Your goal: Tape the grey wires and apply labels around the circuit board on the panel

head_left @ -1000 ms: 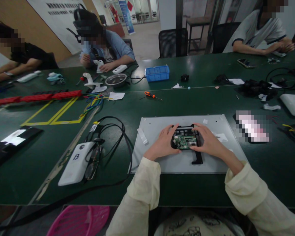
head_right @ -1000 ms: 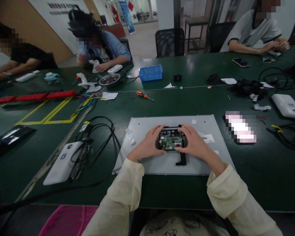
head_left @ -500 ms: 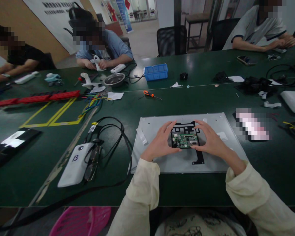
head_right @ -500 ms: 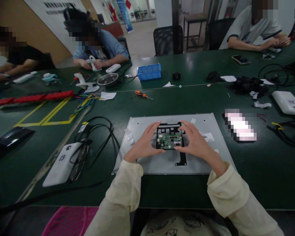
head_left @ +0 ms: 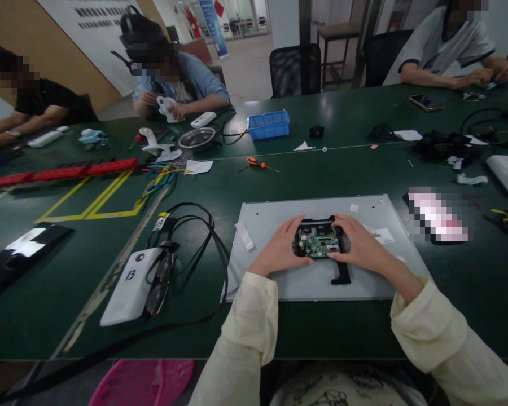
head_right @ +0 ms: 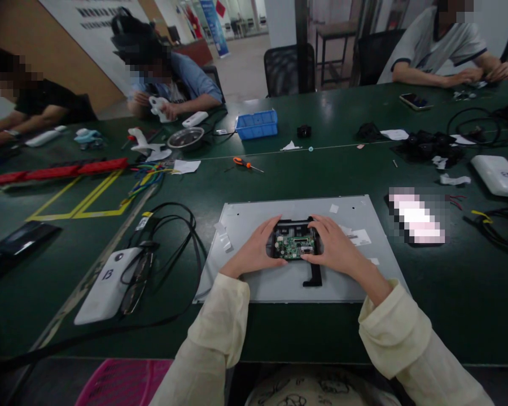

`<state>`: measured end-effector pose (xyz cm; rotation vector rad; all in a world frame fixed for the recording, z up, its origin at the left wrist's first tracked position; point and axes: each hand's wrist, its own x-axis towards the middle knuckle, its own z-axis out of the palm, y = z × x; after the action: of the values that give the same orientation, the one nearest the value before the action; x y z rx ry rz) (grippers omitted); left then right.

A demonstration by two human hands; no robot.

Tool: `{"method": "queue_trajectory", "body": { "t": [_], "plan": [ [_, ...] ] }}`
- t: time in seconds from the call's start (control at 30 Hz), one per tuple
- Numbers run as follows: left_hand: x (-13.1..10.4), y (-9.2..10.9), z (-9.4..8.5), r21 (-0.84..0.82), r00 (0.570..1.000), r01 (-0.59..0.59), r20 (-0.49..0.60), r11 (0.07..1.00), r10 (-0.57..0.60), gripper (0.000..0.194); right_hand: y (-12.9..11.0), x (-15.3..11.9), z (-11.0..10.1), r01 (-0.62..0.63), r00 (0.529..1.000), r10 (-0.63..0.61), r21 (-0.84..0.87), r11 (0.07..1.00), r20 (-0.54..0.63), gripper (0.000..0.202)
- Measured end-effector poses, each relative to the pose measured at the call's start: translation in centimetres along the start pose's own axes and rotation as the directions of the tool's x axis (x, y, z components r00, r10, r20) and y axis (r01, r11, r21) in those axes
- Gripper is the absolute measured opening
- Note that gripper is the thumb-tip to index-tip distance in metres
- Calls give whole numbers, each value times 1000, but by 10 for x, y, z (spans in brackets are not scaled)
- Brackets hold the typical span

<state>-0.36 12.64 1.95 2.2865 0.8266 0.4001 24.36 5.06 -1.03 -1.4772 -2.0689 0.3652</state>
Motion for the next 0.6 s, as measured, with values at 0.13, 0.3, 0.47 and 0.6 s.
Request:
{"method": "queue_trajectory", "body": {
  "t": [0.13, 0.3, 0.47, 0.6],
  "plan": [
    [-3, -3, 1, -183, 998, 42, -28, 982, -48, 115, 4, -1, -1, 10, 1000, -10, 11, 1000, 3, 73],
    [0, -15, 2, -714, 955, 8, -202, 700, -217, 75, 4, -1, -4, -110, 978, 176, 442, 890, -113, 68],
    [9, -22, -9, -967, 862, -125, -217, 223, -458, 75, -4, 8, -9, -87, 868, 497, 980, 178, -13, 75],
    [4, -18, -18, -913, 914, -89, -233, 399, -331, 82, -4, 9, -14, -123, 875, 477, 991, 53, 83, 81]
  ]
}}
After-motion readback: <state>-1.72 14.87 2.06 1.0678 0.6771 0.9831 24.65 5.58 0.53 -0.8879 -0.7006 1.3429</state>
